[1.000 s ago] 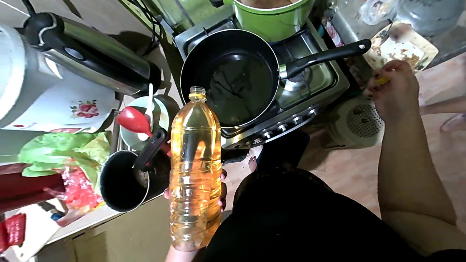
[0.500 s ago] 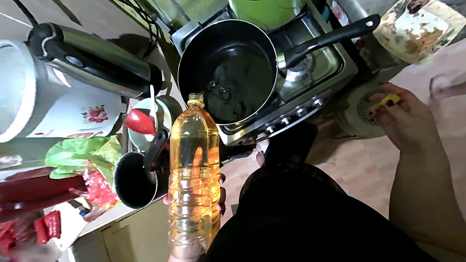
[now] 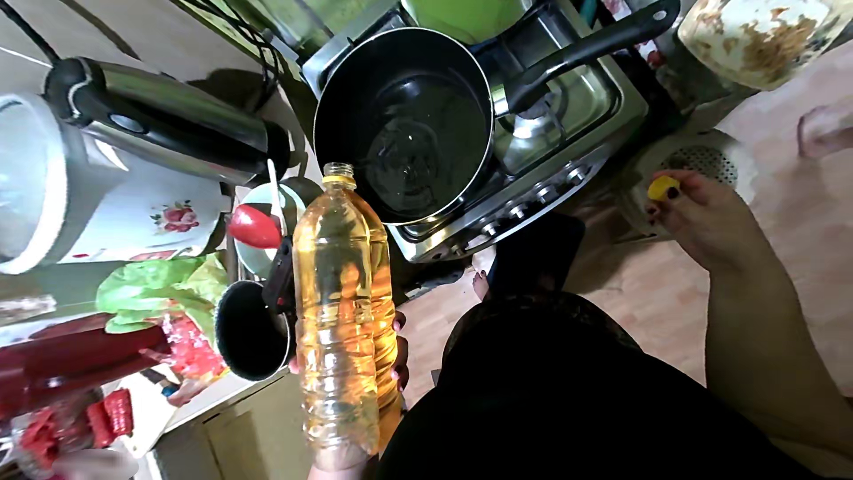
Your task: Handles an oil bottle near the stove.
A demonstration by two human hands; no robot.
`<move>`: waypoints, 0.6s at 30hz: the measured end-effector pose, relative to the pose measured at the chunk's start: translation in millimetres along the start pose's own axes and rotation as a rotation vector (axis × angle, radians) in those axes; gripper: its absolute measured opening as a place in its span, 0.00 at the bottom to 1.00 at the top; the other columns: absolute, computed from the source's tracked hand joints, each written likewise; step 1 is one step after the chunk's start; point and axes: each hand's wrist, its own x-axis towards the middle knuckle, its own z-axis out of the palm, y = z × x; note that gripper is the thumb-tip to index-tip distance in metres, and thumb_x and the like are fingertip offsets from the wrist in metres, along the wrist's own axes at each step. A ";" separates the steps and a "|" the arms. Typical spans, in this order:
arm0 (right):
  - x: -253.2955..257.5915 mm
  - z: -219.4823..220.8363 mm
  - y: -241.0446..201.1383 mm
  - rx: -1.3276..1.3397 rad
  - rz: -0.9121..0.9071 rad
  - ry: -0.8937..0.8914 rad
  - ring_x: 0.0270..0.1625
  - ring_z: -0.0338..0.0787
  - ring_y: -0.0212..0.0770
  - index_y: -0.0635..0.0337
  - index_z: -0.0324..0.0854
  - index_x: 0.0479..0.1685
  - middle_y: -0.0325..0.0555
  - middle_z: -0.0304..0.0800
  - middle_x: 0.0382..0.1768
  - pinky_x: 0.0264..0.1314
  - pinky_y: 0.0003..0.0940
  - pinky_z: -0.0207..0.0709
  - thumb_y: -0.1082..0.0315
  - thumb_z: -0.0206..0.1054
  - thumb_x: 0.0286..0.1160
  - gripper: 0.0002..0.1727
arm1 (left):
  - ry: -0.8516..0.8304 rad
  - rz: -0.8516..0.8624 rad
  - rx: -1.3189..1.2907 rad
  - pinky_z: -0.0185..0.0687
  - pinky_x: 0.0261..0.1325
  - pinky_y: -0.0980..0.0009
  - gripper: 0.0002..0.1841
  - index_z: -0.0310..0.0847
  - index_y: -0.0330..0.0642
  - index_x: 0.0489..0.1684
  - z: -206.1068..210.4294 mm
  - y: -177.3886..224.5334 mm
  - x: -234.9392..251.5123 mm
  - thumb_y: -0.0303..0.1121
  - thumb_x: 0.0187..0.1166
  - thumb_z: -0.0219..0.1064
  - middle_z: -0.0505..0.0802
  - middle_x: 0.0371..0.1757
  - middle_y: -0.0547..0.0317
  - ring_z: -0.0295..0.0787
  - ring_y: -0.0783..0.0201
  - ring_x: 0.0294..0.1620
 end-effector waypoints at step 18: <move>-16.8 -15.5 4.3 0.029 0.042 -0.013 0.46 0.89 0.29 0.56 0.76 0.72 0.38 0.86 0.54 0.54 0.28 0.88 0.75 0.65 0.75 0.24 | -0.046 0.069 0.089 0.88 0.27 0.67 0.51 0.80 0.40 0.68 -11.0 -5.1 13.6 0.76 0.52 0.72 0.91 0.51 0.45 0.91 0.58 0.32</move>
